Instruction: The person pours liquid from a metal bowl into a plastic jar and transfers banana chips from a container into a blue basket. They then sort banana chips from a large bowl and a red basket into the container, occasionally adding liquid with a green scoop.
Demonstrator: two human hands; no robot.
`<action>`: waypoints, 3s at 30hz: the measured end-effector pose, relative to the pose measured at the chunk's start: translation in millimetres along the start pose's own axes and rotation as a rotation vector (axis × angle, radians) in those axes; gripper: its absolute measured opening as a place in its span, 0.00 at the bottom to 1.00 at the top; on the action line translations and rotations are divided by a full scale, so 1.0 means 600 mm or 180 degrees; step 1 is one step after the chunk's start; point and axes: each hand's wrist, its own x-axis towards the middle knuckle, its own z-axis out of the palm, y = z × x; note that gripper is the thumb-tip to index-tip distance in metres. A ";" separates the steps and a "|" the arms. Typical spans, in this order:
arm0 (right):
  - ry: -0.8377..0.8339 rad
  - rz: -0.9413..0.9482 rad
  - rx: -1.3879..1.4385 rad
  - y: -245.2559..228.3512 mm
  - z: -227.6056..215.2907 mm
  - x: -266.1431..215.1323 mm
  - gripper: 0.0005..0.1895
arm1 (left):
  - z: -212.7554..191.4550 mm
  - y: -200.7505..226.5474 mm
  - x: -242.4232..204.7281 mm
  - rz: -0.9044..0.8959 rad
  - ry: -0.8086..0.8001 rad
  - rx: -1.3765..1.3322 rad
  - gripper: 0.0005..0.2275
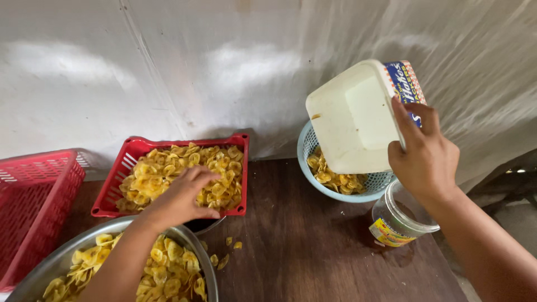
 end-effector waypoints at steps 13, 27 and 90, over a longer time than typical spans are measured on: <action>-0.1300 0.1790 0.2672 -0.061 0.005 -0.115 0.40 | 0.031 -0.009 0.012 0.0196 0.0513 0.0242 0.21; -0.1572 0.1818 0.3328 -0.100 0.075 -0.280 0.37 | 0.096 -0.186 -0.274 -0.1209 0.1199 0.0535 0.24; -0.3473 -0.1767 0.2940 -0.578 0.082 -0.230 0.16 | 0.148 -0.154 -0.184 -0.2306 0.1037 -0.0165 0.15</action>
